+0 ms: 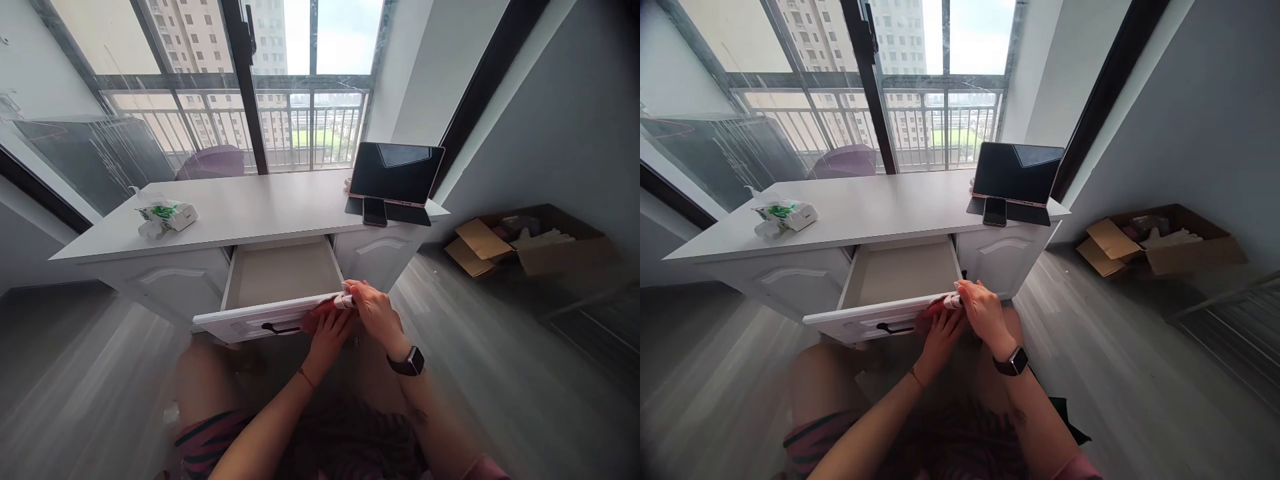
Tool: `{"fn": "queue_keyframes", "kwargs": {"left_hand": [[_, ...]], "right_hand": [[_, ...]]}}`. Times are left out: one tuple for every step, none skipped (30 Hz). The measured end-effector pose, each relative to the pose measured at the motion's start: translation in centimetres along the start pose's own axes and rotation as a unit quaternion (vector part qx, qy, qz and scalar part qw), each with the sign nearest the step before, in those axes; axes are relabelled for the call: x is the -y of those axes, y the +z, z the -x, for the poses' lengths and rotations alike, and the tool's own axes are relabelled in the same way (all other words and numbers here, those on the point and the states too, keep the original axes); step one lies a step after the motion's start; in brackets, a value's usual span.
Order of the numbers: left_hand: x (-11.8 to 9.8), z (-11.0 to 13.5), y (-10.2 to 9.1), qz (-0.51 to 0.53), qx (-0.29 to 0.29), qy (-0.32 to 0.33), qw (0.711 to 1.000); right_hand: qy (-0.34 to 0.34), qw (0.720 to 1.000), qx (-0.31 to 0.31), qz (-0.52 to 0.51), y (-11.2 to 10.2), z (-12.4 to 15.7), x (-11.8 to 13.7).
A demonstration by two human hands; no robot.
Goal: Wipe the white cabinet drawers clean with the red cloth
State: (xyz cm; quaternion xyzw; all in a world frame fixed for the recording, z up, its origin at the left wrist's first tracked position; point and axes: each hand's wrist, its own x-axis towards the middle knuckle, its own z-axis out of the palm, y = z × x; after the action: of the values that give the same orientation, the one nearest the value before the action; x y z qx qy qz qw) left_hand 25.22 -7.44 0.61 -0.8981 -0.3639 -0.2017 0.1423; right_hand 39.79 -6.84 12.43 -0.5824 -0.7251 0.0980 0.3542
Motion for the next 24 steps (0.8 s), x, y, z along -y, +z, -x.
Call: {"fn": "queue_keyframes", "kwargs": {"left_hand": [[0.0, -0.1, 0.3, 0.001, 0.01, 0.011, 1.0], [0.1, -0.1, 0.7, 0.002, 0.018, 0.025, 1.0], [0.2, -0.1, 1.1, 0.003, 0.025, 0.039, 0.999], [0.3, 0.0, 1.5, 0.003, 0.03, 0.055, 0.998], [0.4, 0.2, 2.0, 0.002, 0.033, 0.068, 0.997], [0.5, 0.5, 2.4, -0.001, 0.033, 0.079, 0.996], [0.7, 0.8, 2.9, -0.004, 0.034, 0.085, 0.996], [0.9, 1.3, 3.3, -0.006, 0.036, 0.088, 0.995], [1.1, 1.7, 3.6, -0.005, 0.038, 0.089, 0.995], [1.5, 2.2, 3.7, -0.002, 0.038, 0.089, 0.995], [1.8, 2.7, 3.7, 0.005, 0.04, 0.09, 0.995], [2.3, 3.2, 3.6, 0.012, 0.043, 0.088, 0.995], [2.8, 3.7, 3.3, 0.018, 0.046, 0.083, 0.995], [3.5, 4.1, 2.8, 0.022, 0.049, 0.076, 0.996], [4.2, 4.5, 2.2, 0.023, 0.053, 0.066, 0.996], [5.0, 4.9, 1.5, 0.021, 0.058, 0.055, 0.997], [5.9, 5.3, 0.8, 0.017, 0.064, 0.045, 0.997], [6.9, 5.8, 0.0, 0.012, 0.069, 0.037, 0.997], [8.0, 6.2, -0.9, 0.006, 0.075, 0.031, 0.997], [9.2, 6.8, -1.6, 0.001, 0.082, 0.028, 0.996], [10.3, 7.6, -2.4, -0.004, 0.089, 0.026, 0.996], [11.5, 8.4, -3.1, -0.009, 0.095, 0.027, 0.995], [12.7, 9.4, -3.7, -0.013, 0.099, 0.031, 0.994], [13.8, 10.5, -4.2, -0.017, 0.103, 0.039, 0.994]], "right_hand": [[0.003, 1.0, -0.002, 0.001, 0.0, 0.0, 0.0], [0.003, 1.0, -0.002, 0.002, 0.0, -0.1, 0.1], [0.003, 1.0, -0.003, 0.006, 0.0, -0.1, 0.1], [0.0, 1.0, -0.001, 0.013, 0.0, -0.1, 0.2], [-0.004, 1.0, 0.001, 0.024, 0.0, -0.2, 0.4], [-0.007, 0.999, 0.003, 0.037, 0.0, -0.2, 0.5], [-0.009, 0.999, 0.003, 0.05, 0.0, -0.2, 0.6], [-0.011, 0.998, 0.003, 0.063, 0.1, -0.3, 0.7], [-0.011, 0.997, 0.002, 0.074, 0.1, -0.3, 0.8], [-0.012, 0.996, -0.001, 0.083, 0.2, -0.3, 0.8], [-0.012, 0.996, -0.005, 0.089, 0.4, -0.3, 0.8], [-0.013, 0.996, -0.009, 0.093, 0.5, -0.2, 0.7], [-0.013, 0.995, -0.013, 0.096, 0.6, -0.2, 0.7], [-0.013, 0.995, -0.016, 0.097, 0.7, -0.1, 0.6], [-0.013, 0.995, -0.018, 0.097, 0.8, -0.1, 0.6], [-0.014, 0.995, -0.021, 0.096, 0.9, 0.0, 0.6], [-0.016, 0.995, -0.024, 0.094, 0.9, 0.0, 0.6], [-0.017, 0.995, -0.028, 0.092, 1.0, 0.1, 0.6], [-0.019, 0.995, -0.032, 0.09, 1.0, 0.1, 0.6], [-0.02, 0.995, -0.037, 0.089, 1.0, 0.1, 0.6], [-0.021, 0.995, -0.041, 0.088, 1.0, 0.1, 0.7], [-0.023, 0.995, -0.045, 0.088, 1.1, 0.1, 0.7], [-0.024, 0.995, -0.048, 0.089, 1.1, 0.1, 0.7], [-0.026, 0.994, -0.051, 0.09, 1.2, 0.1, 0.7]]}}
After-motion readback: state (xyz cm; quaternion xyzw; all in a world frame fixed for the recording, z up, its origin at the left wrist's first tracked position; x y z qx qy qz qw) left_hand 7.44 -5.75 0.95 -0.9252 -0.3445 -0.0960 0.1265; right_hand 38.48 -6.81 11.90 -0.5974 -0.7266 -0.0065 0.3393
